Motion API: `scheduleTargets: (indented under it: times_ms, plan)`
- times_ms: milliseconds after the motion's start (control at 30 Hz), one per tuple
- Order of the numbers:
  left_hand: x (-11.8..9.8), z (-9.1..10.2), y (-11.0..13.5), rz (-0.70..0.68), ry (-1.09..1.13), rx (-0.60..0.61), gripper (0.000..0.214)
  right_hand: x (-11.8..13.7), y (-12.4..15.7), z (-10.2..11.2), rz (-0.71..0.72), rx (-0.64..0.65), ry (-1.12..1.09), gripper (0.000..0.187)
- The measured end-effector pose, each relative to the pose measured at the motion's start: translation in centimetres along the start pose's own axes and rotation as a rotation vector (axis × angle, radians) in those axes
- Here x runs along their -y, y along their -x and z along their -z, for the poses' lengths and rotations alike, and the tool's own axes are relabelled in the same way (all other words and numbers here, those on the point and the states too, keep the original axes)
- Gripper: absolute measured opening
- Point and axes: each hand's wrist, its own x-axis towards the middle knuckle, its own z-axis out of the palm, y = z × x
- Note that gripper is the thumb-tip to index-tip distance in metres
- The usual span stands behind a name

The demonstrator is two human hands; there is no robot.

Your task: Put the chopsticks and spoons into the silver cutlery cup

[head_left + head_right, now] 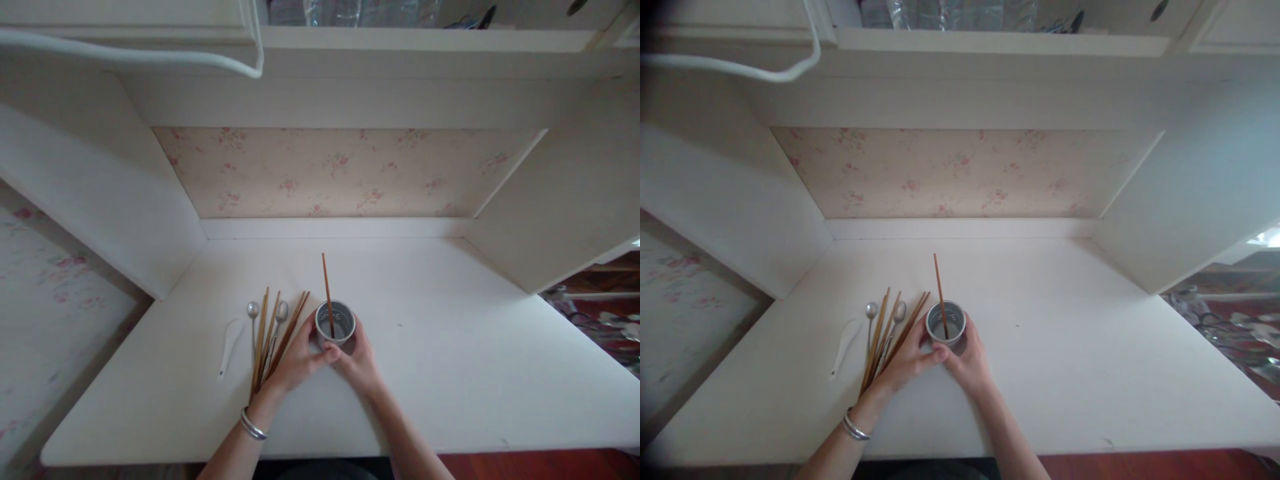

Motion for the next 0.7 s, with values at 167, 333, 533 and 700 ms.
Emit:
scheduleTargets:
  times_ms: [167, 333, 533, 700]
  plan:
    - [0.1, -0.2, -0.5, 0.002, 0.013, 0.012, 0.073, -0.6, 0.1, 0.1, 0.017, 0.104, 0.033, 0.079]
    - [0.5, -0.7, -1.2, 0.006, -0.046, -0.114, 0.069, -0.4, 0.4, 0.9, 0.031, 0.199, 0.093, 0.082]
    - [0.7, -1.0, -1.4, 0.003, 0.009, -0.105, 0.068, 2.6, 0.8, 3.6, 0.039, 0.122, 0.169, 0.091]
    - [0.2, -1.0, -0.9, 0.005, 0.15, -0.082, 0.064, 8.5, 1.8, 2.3, 0.231, 0.097, 0.386, 0.08]
